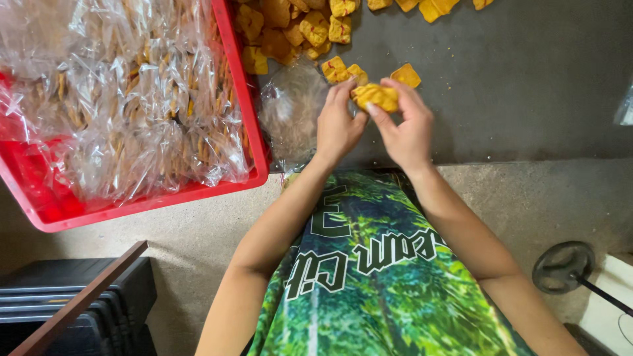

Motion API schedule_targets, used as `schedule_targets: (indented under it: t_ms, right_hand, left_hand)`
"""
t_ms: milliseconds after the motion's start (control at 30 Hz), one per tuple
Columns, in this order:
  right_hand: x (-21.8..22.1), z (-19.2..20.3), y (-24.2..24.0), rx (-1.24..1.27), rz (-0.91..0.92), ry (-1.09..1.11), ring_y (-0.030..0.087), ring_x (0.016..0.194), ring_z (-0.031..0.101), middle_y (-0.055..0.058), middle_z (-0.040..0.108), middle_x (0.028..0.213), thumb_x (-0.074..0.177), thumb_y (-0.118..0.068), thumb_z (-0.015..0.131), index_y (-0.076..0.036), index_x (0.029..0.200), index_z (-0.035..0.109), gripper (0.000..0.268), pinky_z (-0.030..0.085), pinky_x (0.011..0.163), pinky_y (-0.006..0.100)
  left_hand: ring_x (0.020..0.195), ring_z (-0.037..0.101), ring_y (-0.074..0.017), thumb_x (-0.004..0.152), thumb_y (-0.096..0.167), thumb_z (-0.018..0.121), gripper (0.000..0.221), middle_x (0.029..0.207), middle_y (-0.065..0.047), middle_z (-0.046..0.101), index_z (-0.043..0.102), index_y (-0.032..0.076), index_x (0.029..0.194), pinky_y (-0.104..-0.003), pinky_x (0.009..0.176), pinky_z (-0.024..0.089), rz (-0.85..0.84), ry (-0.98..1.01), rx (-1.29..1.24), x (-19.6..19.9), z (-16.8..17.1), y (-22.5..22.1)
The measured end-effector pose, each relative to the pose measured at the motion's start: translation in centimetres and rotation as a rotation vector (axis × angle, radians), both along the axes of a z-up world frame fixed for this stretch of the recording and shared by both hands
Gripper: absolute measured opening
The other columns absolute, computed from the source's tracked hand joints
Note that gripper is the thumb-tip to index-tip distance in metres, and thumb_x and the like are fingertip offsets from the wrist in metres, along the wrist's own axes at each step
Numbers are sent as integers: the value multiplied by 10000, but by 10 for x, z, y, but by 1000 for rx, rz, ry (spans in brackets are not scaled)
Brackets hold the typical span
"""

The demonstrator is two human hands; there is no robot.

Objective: The person places individual biscuits one at a time into plastic bags and puts the filled bags into a red crate.

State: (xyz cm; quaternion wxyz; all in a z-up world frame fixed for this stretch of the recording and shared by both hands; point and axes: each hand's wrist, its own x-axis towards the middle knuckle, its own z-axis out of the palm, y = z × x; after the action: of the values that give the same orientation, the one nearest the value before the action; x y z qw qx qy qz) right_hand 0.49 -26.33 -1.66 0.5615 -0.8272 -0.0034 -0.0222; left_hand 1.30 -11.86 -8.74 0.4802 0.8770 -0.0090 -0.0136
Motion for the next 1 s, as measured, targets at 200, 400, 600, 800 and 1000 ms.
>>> schedule_targets:
  t_ms: [200, 400, 600, 800, 1000]
  right_hand:
    - [-1, -8, 2, -331, 56, -97, 321, 1245, 670, 196, 665, 1369, 962, -83, 774, 32, 1289, 669, 362, 541, 1041, 390]
    - [1, -9, 10, -201, -53, 29, 292, 1131, 708, 161, 660, 1238, 945, -61, 709, 19, 1241, 562, 340, 588, 939, 376]
    - [16, 29, -1, -325, 42, -3, 335, 1110, 649, 176, 599, 1222, 832, -84, 746, -55, 1227, 537, 447, 549, 958, 441]
    - [18, 32, -15, -694, 475, -163, 498, 1301, 525, 301, 579, 1383, 676, -115, 873, -71, 1009, 634, 413, 488, 1018, 551]
    - [11, 3, -27, 124, 33, 121, 209, 953, 763, 78, 701, 970, 1042, -21, 738, -66, 869, 449, 340, 602, 795, 332]
  left_hand:
    - [1099, 701, -321, 823, 2, 581, 694, 1578, -118, 469, 440, 84, 1497, -368, 881, 582, -4, 123, -245, -3, 33, 2]
    - [1251, 657, -312, 852, 7, 635, 749, 1578, -121, 459, 397, 100, 1556, -394, 1006, 564, -370, -355, -20, -25, 47, 8]
    - [903, 691, -246, 822, -100, 530, 806, 1633, -153, 403, 375, 103, 1586, -314, 817, 583, -162, 105, -302, -12, 53, 16]
    - [952, 713, -152, 856, -92, 565, 806, 1681, -101, 405, 392, 157, 1603, -266, 757, 588, -127, 44, -416, 4, 67, 33]
    - [1314, 582, -260, 799, 97, 916, 752, 1550, -106, 502, 516, 82, 1436, -353, 1022, 551, 11, -169, -209, 8, 52, 38]
